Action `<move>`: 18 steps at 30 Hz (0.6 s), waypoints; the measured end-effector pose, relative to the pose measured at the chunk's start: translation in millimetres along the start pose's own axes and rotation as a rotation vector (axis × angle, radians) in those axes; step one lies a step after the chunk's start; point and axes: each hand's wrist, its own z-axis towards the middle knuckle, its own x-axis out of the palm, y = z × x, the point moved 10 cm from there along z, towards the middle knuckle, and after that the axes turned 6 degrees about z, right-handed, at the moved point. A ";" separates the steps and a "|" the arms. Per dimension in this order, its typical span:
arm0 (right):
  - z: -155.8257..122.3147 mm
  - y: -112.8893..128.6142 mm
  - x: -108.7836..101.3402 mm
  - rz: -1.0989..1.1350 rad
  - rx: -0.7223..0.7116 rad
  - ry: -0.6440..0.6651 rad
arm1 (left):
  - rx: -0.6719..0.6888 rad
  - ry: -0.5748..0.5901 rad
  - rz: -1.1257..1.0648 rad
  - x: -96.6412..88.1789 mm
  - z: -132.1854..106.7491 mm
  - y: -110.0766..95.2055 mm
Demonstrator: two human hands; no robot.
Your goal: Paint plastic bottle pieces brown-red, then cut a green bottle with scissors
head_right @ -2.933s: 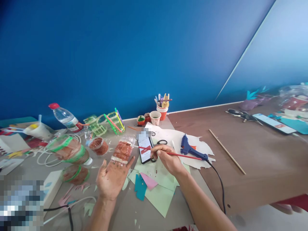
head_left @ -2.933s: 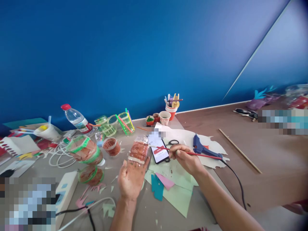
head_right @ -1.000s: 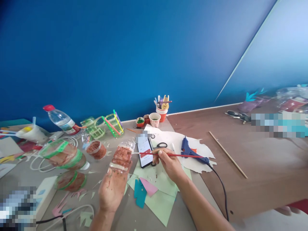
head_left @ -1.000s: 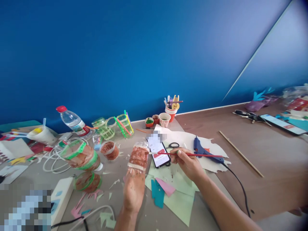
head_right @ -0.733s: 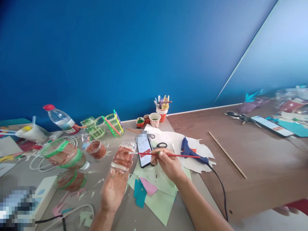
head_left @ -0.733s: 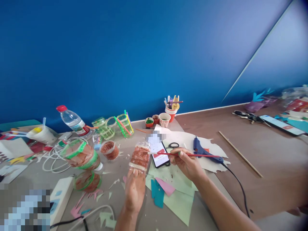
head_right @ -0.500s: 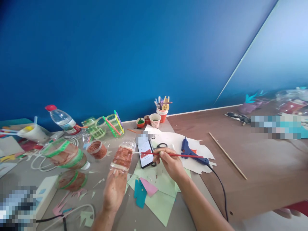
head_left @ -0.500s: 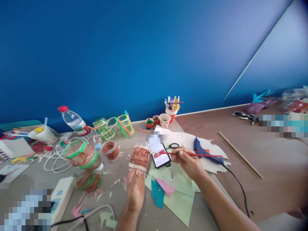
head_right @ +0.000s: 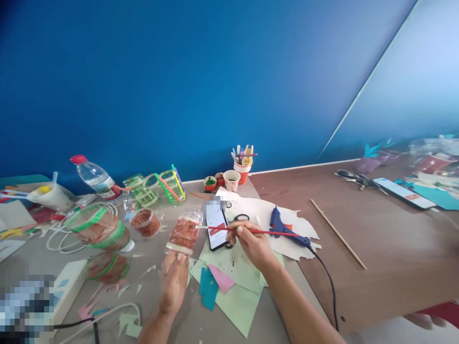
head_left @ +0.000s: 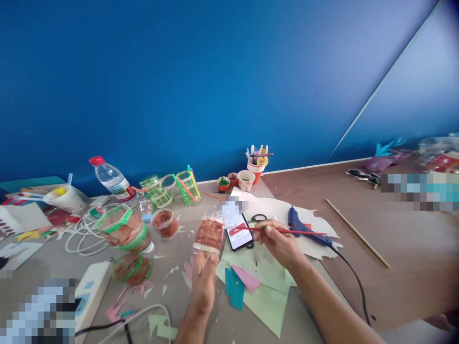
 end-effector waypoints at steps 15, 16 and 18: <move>-0.3 6.2 2.7 0.068 -0.002 0.009 | 0.150 0.027 0.467 11.0 -7.4 -14.1; -0.1 6.1 2.3 0.072 0.002 0.007 | 0.159 0.038 0.502 12.2 -7.6 -14.5; 0.5 4.7 2.6 0.066 0.019 0.011 | 0.170 0.053 0.558 14.0 -8.0 -15.8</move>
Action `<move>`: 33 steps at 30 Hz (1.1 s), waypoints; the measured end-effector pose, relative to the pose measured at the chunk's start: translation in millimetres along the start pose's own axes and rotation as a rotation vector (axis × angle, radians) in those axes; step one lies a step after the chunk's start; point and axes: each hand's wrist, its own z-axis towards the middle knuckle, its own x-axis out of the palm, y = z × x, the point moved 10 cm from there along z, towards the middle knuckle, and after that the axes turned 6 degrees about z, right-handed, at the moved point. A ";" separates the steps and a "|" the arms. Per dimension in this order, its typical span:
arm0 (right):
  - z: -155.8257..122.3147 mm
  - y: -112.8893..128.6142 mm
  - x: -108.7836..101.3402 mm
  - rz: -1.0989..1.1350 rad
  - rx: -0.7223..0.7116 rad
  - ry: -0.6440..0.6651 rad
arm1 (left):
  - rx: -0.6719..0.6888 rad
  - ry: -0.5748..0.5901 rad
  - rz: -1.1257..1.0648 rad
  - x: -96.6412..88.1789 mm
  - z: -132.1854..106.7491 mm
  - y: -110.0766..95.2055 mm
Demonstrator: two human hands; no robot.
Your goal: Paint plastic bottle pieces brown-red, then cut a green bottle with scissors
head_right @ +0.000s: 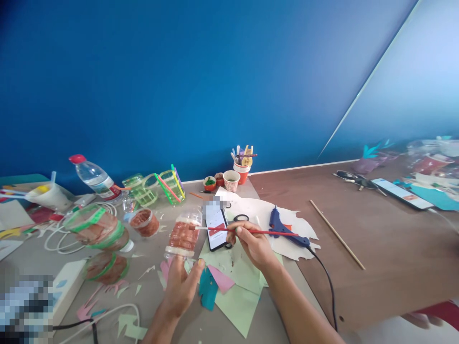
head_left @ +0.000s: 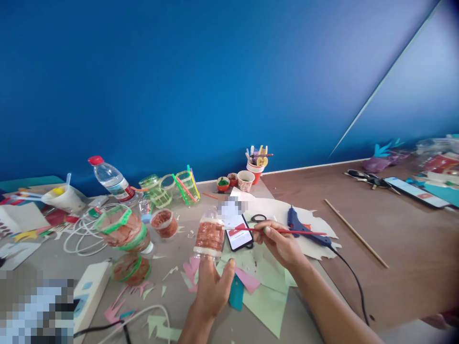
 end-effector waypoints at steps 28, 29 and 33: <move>-3.5 2.3 6.6 -0.032 -0.024 0.044 | 0.299 0.000 0.563 7.3 1.5 -26.0; -3.8 0.8 8.4 -0.044 -0.013 0.053 | 0.335 -0.011 0.600 7.8 0.8 -28.4; -4.1 0.2 10.6 -0.007 -0.017 0.057 | 0.474 -0.039 0.743 11.8 -2.7 -34.6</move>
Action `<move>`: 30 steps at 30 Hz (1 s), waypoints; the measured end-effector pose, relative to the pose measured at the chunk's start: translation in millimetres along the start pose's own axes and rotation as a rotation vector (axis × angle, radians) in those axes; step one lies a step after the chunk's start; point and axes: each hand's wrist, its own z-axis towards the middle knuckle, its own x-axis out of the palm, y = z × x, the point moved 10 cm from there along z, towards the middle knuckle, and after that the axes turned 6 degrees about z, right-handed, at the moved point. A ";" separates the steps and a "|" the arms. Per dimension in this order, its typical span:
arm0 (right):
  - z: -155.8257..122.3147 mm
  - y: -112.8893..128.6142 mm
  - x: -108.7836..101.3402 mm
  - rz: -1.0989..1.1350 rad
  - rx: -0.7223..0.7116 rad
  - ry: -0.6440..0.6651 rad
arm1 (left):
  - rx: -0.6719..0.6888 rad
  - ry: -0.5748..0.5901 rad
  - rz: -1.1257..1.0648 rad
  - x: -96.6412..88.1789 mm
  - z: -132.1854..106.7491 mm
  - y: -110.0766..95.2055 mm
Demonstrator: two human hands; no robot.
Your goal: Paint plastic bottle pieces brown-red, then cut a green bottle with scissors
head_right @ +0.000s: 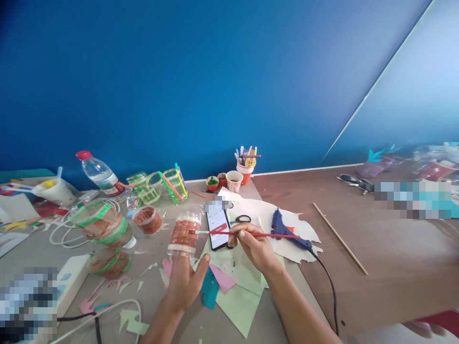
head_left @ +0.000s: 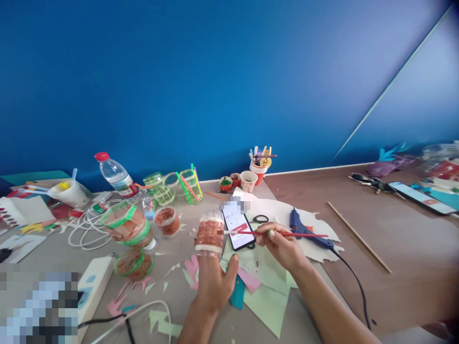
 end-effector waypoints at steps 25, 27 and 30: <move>2.2 12.8 -13.2 -0.080 -0.013 -0.087 | 0.098 -0.039 0.378 6.3 -3.7 -10.4; 2.3 8.2 -8.1 -0.076 0.017 -0.065 | 0.100 -0.018 0.389 8.4 -3.4 -10.4; 2.3 5.8 -7.0 -0.072 0.030 -0.065 | 0.117 -0.011 0.441 9.5 -3.1 -12.7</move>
